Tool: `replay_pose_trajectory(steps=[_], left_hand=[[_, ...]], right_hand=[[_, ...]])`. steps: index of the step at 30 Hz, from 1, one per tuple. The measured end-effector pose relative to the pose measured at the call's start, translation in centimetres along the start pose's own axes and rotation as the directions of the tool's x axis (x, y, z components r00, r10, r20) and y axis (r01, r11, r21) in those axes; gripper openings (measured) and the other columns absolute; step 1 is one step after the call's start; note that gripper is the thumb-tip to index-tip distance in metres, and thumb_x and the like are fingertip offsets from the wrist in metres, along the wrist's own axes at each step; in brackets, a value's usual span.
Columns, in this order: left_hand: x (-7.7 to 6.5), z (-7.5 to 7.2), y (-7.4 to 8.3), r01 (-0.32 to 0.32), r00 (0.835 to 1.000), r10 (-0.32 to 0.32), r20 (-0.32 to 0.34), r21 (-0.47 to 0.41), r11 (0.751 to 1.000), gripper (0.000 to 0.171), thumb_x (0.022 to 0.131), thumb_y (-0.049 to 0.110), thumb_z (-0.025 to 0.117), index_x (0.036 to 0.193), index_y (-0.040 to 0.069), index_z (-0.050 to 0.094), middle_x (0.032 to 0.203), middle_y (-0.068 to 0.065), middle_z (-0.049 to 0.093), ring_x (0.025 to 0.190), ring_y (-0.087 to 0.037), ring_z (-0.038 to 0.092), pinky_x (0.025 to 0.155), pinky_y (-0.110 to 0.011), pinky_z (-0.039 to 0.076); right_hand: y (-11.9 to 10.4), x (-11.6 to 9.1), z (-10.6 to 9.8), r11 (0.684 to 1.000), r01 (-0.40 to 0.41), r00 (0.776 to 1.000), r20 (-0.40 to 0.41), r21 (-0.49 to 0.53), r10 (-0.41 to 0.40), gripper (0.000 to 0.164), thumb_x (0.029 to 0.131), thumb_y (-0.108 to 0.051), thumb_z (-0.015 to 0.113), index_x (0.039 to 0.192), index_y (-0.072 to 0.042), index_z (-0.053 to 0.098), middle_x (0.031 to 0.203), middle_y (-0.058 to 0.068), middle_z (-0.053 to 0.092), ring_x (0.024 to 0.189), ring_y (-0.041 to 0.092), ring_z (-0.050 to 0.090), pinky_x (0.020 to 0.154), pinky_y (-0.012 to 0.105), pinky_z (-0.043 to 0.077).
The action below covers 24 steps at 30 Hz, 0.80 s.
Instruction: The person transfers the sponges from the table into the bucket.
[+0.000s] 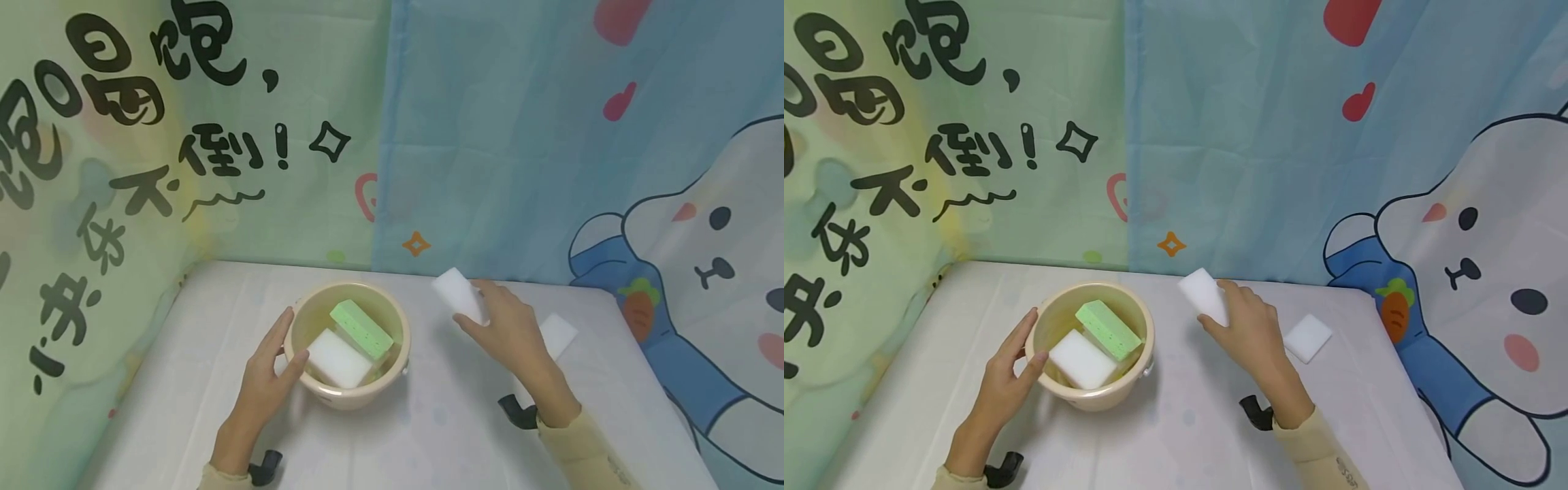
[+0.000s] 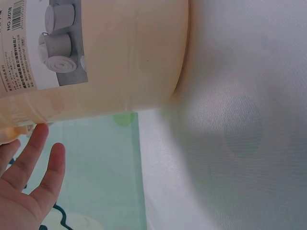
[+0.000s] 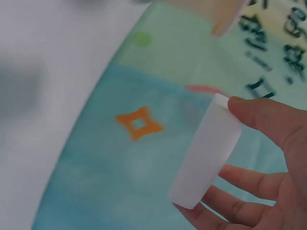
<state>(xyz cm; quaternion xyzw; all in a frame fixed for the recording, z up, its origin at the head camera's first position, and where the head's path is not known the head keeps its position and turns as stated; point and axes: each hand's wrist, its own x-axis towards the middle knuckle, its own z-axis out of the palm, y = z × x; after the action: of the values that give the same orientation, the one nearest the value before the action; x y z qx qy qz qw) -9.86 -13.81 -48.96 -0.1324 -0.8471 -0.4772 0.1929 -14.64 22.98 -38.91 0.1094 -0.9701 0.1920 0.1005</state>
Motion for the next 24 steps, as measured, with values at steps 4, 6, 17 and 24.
replay_pose_trajectory(steps=[4,6,17,24], left_hand=[[-0.1,0.0,-0.1,-0.010,1.000,0.010,-0.005,0.001,1.000,0.068,0.096,0.019,0.066,0.156,0.011,0.036,0.158,-0.005,0.038,0.141,-0.024,0.040,0.095,-0.048,0.052],[-0.1,0.0,-0.2,-0.010,1.000,0.010,-0.006,0.001,1.000,0.067,0.096,0.019,0.066,0.156,0.011,0.036,0.158,-0.005,0.038,0.141,-0.024,0.040,0.095,-0.047,0.052],[-0.1,0.1,-0.3,0.001,1.000,-0.001,0.000,-0.006,1.000,0.067,0.096,0.020,0.065,0.156,0.013,0.036,0.158,-0.004,0.037,0.141,-0.022,0.040,0.095,-0.048,0.051],[-0.1,0.0,-0.2,-0.007,1.000,0.007,-0.004,-0.010,1.000,0.067,0.096,0.019,0.065,0.156,0.013,0.036,0.158,-0.004,0.037,0.140,-0.022,0.042,0.095,-0.044,0.051]], right_hand=[[-2.1,-0.6,-0.2,0.998,0.055,0.998,-0.013,0.012,-0.055,0.062,0.087,-0.029,0.079,0.134,0.003,0.056,0.123,0.023,0.064,0.104,0.036,0.062,0.079,0.056,0.053],[-3.1,-0.8,-0.2,0.996,0.081,0.997,-0.011,0.024,-0.081,0.062,0.086,-0.030,0.079,0.134,0.003,0.057,0.123,0.021,0.064,0.105,0.036,0.062,0.081,0.055,0.053],[-6.6,-0.4,0.9,0.975,0.171,0.985,0.009,0.140,-0.174,0.060,0.088,-0.030,0.079,0.136,-0.002,0.057,0.125,0.015,0.064,0.110,0.030,0.061,0.084,0.049,0.053],[-9.1,0.3,2.0,0.954,0.143,0.981,0.088,0.264,-0.171,0.061,0.089,-0.032,0.077,0.139,-0.006,0.054,0.127,0.012,0.062,0.111,0.026,0.060,0.085,0.044,0.055]])
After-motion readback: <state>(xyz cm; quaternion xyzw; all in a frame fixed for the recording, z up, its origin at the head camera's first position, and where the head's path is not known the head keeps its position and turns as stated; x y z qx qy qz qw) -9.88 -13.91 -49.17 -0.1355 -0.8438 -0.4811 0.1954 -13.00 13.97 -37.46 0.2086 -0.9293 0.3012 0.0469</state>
